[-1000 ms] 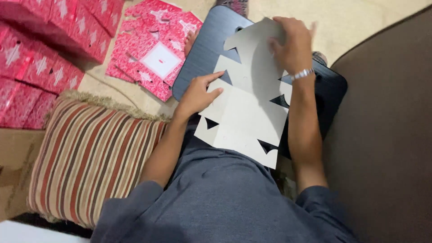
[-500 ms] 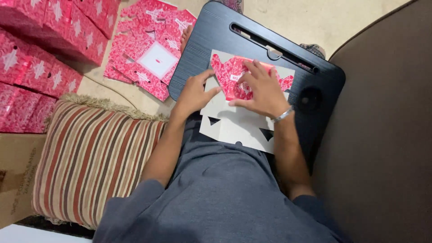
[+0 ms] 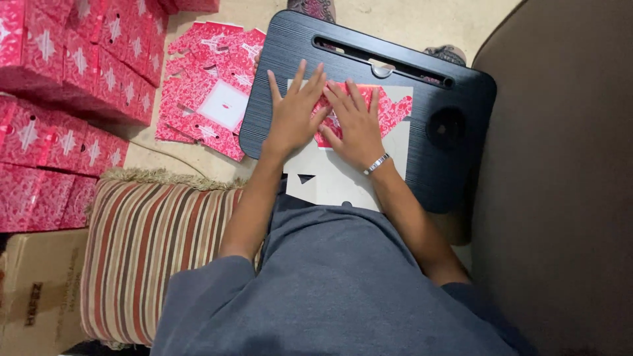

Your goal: Assembling small decorative cardboard boxes from flat templates by folding and tucking flaps.

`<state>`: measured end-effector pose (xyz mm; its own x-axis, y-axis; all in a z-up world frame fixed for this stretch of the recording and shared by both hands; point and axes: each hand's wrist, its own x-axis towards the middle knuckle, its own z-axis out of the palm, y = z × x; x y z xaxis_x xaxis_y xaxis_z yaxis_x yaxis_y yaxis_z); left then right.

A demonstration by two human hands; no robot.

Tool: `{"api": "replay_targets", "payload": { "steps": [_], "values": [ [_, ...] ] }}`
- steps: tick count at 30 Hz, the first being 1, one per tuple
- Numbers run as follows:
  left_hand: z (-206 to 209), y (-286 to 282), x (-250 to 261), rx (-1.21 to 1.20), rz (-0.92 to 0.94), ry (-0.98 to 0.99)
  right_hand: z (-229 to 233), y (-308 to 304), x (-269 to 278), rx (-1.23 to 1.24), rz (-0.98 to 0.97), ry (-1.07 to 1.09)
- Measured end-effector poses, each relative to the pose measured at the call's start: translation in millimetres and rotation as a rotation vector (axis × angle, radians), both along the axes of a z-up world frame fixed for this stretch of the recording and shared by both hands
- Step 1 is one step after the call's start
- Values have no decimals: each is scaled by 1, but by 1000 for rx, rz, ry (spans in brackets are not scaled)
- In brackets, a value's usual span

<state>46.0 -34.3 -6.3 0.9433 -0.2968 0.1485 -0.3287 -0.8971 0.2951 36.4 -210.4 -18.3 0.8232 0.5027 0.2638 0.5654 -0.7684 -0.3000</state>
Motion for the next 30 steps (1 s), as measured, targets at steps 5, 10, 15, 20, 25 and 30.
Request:
{"api": "replay_targets", "payload": {
  "steps": [5,10,15,20,25,30],
  "values": [
    [1,5,-5,-47,-21,6,11,5,-5,-17,-53,45],
    [-10,9,-9,-113,-3,-96,15,2,-8,39,-124,79],
    [-11,7,-11,-98,14,-101,32,-6,-13,126,-239,126],
    [-12,7,-11,-89,21,-121,24,-8,-12,56,-435,172],
    [-12,6,-11,-79,37,-119,11,-6,-10,-53,-509,200],
    [-11,6,-13,-56,50,-96,-11,-9,-3,-77,-446,69]
  ]
}}
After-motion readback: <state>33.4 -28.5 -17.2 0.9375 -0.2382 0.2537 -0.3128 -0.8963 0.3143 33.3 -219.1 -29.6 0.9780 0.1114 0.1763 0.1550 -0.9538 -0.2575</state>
